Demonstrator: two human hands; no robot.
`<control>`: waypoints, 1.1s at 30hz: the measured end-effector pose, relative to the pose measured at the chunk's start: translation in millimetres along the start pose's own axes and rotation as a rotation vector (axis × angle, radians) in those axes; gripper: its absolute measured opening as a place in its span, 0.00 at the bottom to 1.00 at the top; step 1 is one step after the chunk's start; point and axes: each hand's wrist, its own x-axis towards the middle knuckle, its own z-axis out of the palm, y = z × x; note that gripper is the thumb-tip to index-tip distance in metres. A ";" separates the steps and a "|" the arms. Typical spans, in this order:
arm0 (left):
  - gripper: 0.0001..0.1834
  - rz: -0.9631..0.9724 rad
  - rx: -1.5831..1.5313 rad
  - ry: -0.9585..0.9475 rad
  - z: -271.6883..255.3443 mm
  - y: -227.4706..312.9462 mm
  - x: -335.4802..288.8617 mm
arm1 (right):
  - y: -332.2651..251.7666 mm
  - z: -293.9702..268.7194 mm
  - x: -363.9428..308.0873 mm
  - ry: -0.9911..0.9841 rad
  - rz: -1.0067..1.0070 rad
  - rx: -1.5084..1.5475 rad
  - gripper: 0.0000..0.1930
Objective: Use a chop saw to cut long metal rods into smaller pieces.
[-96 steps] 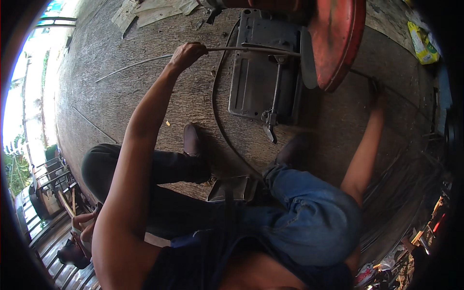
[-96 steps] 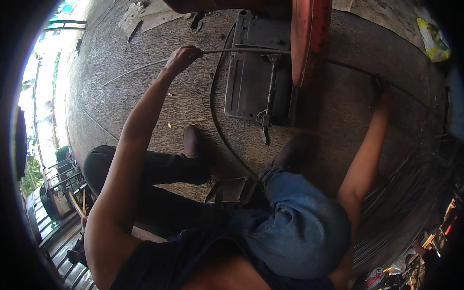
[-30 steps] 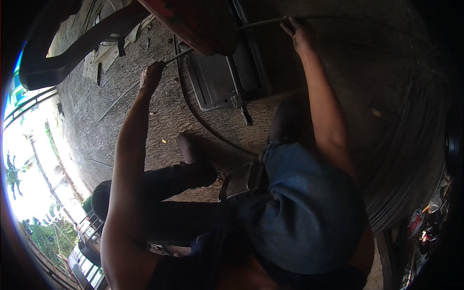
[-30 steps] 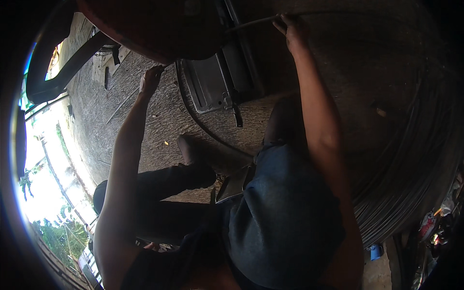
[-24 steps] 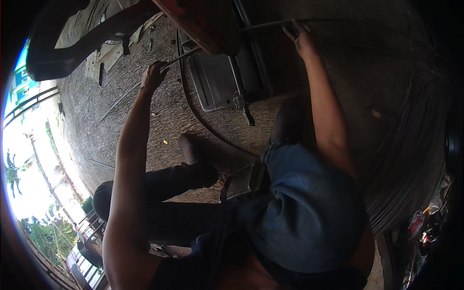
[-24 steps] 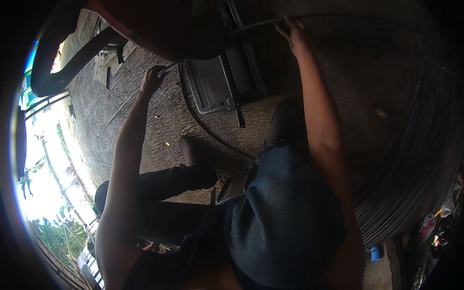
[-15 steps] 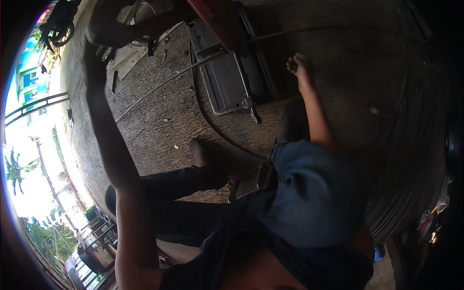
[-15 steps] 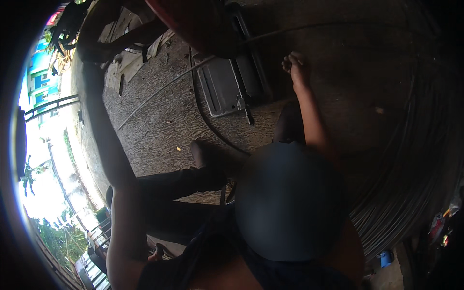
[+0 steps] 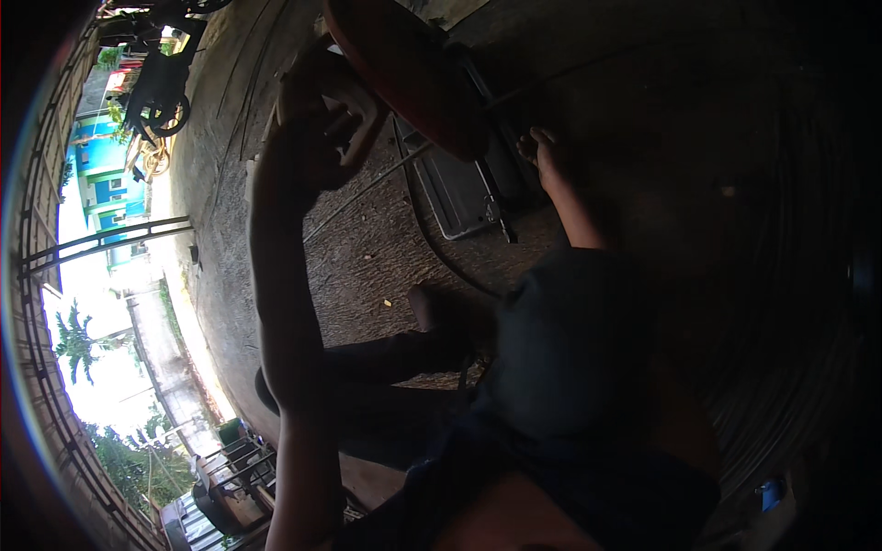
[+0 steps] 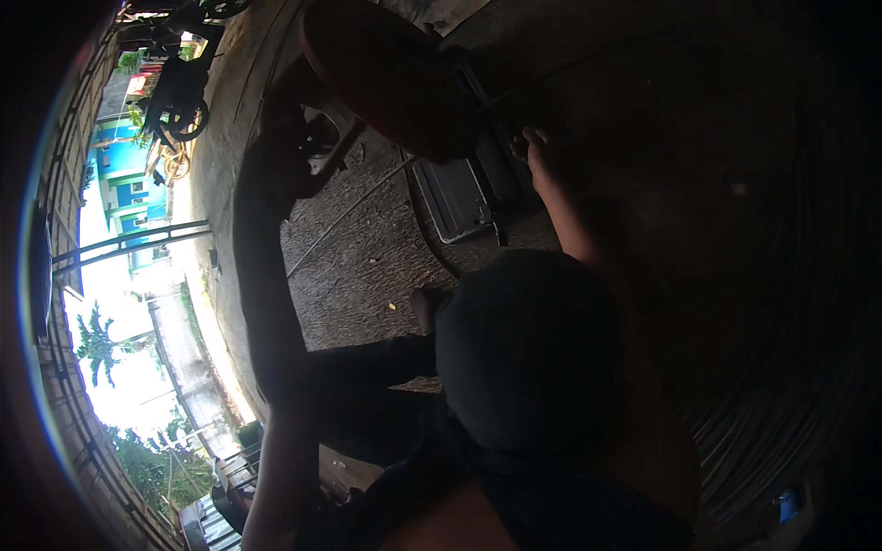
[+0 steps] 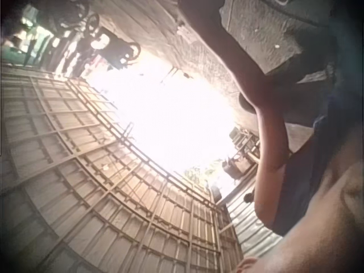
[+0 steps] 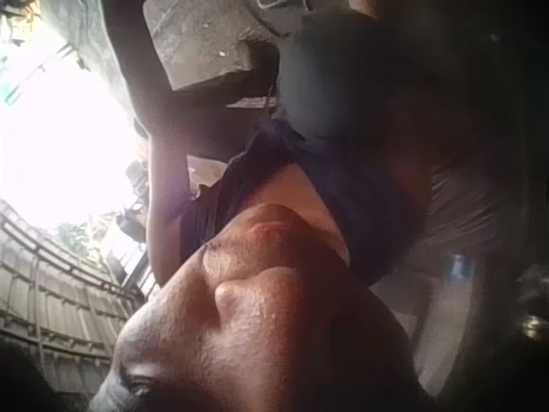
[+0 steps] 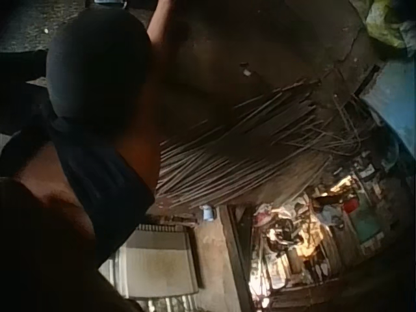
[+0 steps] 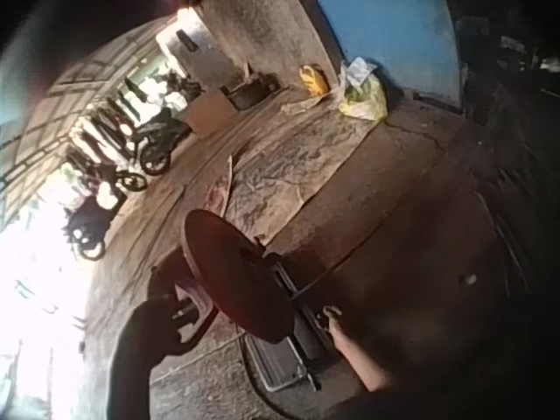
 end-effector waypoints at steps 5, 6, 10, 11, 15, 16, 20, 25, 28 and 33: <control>0.17 -0.168 -0.253 0.243 33.5 -14.5 -43.1 | 24.7 14.4 12.1 0.104 0.002 0.137 0.11; 0.16 -0.114 -0.038 0.206 43.0 -8.7 -49.4 | 23.0 14.2 17.0 0.102 0.006 0.146 0.11; 0.16 -0.127 -0.030 0.194 45.1 -34.0 -54.0 | 25.4 -6.3 25.0 0.088 0.005 0.108 0.14; 0.17 -0.074 0.182 0.166 47.4 -41.8 -58.0 | 29.1 -9.1 24.2 0.095 0.006 0.095 0.14; 0.18 -0.300 0.081 0.297 84.4 -20.7 -63.3 | 23.5 -14.1 24.9 0.113 -0.021 0.068 0.14; 0.20 -0.177 0.313 0.210 90.2 -19.6 -67.1 | 21.1 -17.9 26.2 0.123 -0.031 0.067 0.14; 0.21 0.408 1.178 0.129 71.7 -39.0 -71.9 | 26.3 -11.5 39.3 0.130 -0.053 0.048 0.14; 0.16 0.441 1.116 0.155 75.8 -54.8 -60.8 | 40.4 -30.7 56.3 0.151 -0.058 -0.021 0.15; 0.17 0.392 1.107 0.230 54.2 -29.3 -69.1 | 43.3 11.3 53.1 0.088 -0.044 -0.004 0.15; 0.25 0.272 1.044 0.217 72.8 -35.5 -59.4 | 57.0 -33.3 61.6 0.158 -0.062 -0.084 0.15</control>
